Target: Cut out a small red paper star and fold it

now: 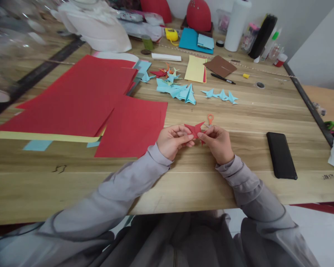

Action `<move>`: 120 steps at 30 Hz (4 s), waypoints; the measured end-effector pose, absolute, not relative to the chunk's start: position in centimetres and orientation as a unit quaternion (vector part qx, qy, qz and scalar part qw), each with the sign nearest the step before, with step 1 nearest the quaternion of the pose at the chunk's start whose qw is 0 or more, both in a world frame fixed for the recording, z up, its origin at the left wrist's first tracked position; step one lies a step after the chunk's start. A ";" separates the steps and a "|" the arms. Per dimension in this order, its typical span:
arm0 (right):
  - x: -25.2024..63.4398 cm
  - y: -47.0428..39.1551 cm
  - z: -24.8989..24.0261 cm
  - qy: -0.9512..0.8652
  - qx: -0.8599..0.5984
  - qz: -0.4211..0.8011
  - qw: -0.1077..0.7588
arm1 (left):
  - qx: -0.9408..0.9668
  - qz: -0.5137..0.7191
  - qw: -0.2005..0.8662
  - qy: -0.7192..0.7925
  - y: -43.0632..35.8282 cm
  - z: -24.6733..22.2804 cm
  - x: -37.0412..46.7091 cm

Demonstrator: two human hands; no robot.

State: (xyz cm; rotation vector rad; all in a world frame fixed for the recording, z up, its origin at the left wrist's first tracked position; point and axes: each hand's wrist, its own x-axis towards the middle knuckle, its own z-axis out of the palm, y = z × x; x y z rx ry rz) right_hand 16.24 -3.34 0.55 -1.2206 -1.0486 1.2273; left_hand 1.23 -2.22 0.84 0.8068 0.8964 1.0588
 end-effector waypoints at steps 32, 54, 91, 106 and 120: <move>16.2 -3.4 0.9 -0.462 -0.498 0.517 0.520 | 0.356 0.472 0.703 0.397 -1.9 0.5 1.2; 16.3 -3.4 0.4 -0.434 -0.474 0.563 0.520 | 0.397 0.459 0.691 0.394 -2.1 0.3 1.1; 16.3 -3.5 1.5 -0.390 -0.449 0.632 0.497 | 0.406 0.430 0.711 0.381 -1.6 0.5 0.5; 16.9 -3.3 1.3 -0.388 -0.437 0.658 0.476 | 0.385 0.421 0.721 0.393 -1.4 0.6 0.2; 17.0 -3.2 1.1 -0.483 -0.451 0.573 0.485 | 0.401 0.431 0.712 0.383 -1.3 0.5 0.3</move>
